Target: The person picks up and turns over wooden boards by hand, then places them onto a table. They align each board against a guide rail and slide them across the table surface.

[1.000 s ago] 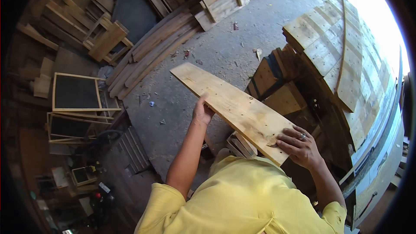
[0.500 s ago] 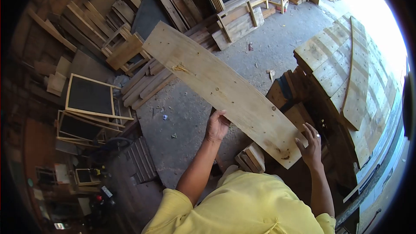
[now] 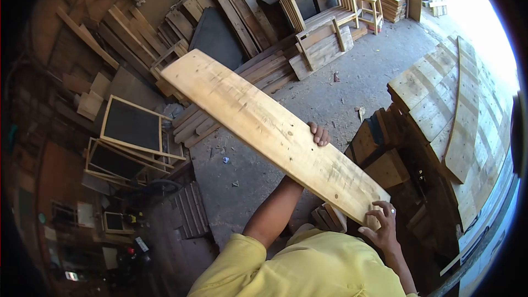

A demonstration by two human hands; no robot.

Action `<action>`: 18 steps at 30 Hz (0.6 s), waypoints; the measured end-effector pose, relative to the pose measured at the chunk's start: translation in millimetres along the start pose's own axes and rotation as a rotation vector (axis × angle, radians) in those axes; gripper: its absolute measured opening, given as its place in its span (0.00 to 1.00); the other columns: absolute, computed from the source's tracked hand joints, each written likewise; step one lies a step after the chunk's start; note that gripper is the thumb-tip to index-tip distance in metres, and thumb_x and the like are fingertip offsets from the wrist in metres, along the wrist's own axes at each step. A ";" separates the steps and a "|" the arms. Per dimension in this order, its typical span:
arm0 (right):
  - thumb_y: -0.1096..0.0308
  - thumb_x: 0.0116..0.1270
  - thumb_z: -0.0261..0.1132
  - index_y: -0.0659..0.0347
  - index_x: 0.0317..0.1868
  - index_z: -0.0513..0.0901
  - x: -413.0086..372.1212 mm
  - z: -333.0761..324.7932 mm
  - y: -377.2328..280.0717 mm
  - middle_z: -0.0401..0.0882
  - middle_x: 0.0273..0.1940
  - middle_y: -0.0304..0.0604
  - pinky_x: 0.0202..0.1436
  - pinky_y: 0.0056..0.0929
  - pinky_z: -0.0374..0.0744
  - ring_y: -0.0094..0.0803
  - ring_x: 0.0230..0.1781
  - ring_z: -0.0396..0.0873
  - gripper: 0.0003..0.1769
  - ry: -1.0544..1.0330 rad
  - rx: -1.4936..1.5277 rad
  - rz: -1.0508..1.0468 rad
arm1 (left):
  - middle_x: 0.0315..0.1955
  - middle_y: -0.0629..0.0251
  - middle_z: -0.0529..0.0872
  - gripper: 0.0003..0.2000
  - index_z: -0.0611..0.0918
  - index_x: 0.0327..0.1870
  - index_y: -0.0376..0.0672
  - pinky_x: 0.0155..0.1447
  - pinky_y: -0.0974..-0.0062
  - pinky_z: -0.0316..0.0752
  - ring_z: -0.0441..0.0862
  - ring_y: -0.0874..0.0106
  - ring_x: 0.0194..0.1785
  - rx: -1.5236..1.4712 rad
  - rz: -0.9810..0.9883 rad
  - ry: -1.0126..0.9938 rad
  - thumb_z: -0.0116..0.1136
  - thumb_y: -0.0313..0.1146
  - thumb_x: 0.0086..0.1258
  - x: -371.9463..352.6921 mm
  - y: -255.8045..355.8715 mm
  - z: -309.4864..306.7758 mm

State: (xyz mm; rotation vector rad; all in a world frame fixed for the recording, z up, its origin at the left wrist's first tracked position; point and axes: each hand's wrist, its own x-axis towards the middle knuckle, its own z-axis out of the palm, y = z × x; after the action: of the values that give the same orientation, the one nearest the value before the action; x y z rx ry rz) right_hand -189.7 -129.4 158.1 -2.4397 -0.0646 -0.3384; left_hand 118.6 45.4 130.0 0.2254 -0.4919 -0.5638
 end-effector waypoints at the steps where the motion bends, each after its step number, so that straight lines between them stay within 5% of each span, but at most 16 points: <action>1: 0.62 0.49 0.77 0.60 0.45 0.79 -0.4 5.1 6.3 0.74 0.55 0.50 0.56 0.46 0.73 0.51 0.56 0.73 0.24 0.010 0.003 0.011 | 0.20 0.69 0.75 0.12 0.76 0.34 0.46 0.36 0.77 0.67 0.70 0.74 0.25 0.000 -0.015 -0.003 0.47 0.42 0.76 6.4 -3.8 -3.8; 4: 0.56 0.49 0.77 0.58 0.54 0.77 8.2 10.9 17.1 0.71 0.59 0.51 0.64 0.46 0.68 0.52 0.61 0.69 0.33 0.157 0.138 0.356 | 0.19 0.72 0.74 0.11 0.74 0.34 0.46 0.37 0.78 0.66 0.71 0.76 0.24 -0.034 -0.067 -0.224 0.46 0.41 0.77 20.0 -13.9 6.2; 9: 0.54 0.46 0.79 0.62 0.59 0.75 22.0 -4.9 37.8 0.76 0.53 0.51 0.56 0.44 0.73 0.48 0.54 0.75 0.41 0.165 -0.045 0.298 | 0.19 0.73 0.73 0.12 0.73 0.34 0.46 0.37 0.78 0.65 0.72 0.77 0.24 -0.084 -0.121 -0.333 0.43 0.40 0.79 36.3 -32.6 28.9; 11: 0.52 0.44 0.80 0.64 0.55 0.78 20.7 -12.7 47.3 0.81 0.44 0.49 0.48 0.41 0.76 0.46 0.44 0.78 0.40 0.073 0.076 0.344 | 0.18 0.73 0.73 0.11 0.73 0.34 0.46 0.37 0.78 0.65 0.71 0.76 0.24 -0.134 -0.171 -0.340 0.44 0.39 0.78 40.8 -40.0 35.4; 12: 0.50 0.45 0.80 0.66 0.47 0.80 20.4 -14.1 52.4 0.81 0.30 0.44 0.36 0.35 0.76 0.36 0.29 0.78 0.35 0.025 0.149 0.326 | 0.18 0.73 0.73 0.11 0.73 0.34 0.46 0.37 0.78 0.65 0.71 0.76 0.24 -0.133 -0.177 -0.359 0.44 0.39 0.78 44.7 -41.2 37.8; 15: 0.50 0.47 0.80 0.66 0.41 0.80 12.1 -19.3 55.7 0.74 0.20 0.39 0.28 0.29 0.72 0.24 0.22 0.72 0.31 -0.055 0.417 0.557 | 0.18 0.73 0.72 0.11 0.72 0.34 0.46 0.37 0.76 0.65 0.70 0.75 0.24 -0.188 -0.250 -0.415 0.44 0.39 0.78 55.1 -56.0 43.8; 18: 0.53 0.52 0.79 0.66 0.37 0.79 -4.2 -5.1 77.3 0.73 0.19 0.35 0.23 0.25 0.70 0.18 0.21 0.70 0.26 0.103 0.457 0.549 | 0.20 0.70 0.74 0.13 0.72 0.37 0.44 0.39 0.74 0.66 0.73 0.72 0.28 -0.249 -0.340 -0.461 0.43 0.44 0.77 79.1 -90.8 43.9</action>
State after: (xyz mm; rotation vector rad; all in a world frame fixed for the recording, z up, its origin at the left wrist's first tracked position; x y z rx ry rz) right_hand -184.6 -192.6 113.3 -1.8874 0.5091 -0.1734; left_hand 113.2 -77.0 167.7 -0.0667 -0.8292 -1.0116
